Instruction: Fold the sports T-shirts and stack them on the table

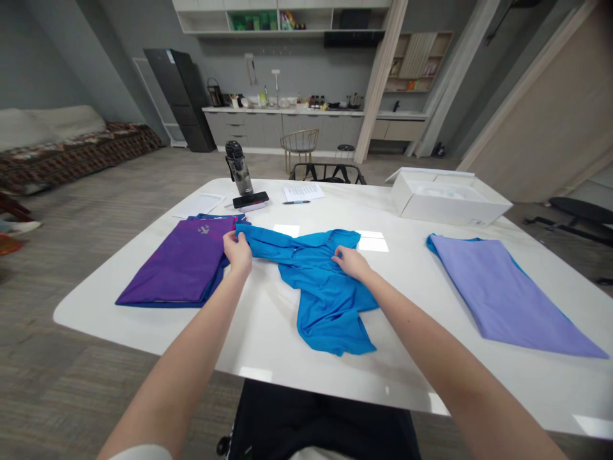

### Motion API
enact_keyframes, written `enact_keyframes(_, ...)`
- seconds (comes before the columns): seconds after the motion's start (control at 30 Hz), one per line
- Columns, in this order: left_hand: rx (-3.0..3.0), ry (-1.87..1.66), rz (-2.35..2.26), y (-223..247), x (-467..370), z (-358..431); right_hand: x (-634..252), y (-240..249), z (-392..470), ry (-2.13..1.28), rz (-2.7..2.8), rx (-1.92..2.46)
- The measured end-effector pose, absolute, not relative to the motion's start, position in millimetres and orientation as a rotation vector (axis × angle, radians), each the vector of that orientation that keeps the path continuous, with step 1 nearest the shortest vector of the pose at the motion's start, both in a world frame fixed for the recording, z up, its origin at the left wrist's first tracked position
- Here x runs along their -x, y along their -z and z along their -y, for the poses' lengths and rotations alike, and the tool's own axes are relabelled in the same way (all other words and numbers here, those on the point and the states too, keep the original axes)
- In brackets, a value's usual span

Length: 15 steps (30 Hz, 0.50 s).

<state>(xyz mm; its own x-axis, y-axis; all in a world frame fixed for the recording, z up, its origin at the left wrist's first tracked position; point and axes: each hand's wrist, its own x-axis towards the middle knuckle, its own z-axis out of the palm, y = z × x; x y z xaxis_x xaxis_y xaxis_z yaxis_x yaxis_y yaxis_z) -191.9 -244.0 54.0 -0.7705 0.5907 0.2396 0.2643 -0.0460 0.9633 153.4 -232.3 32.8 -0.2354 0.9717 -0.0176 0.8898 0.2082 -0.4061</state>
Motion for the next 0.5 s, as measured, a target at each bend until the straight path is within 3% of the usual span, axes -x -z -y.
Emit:
enact_keyframes(0.07,-1.462,-1.686,-2.138,-53,181,249,-160,-34,232,-0.496,2.249,1.655)
enact_keyframes(0.2,-2.262,-0.925,-1.728,-46,147,252,-175,-42,236,-0.492,2.249,1.469)
enact_keyframes(0.5,-2.144,-0.446,-1.896,-17,129,242,-300,-47,256,-0.448,2.06,1.659)
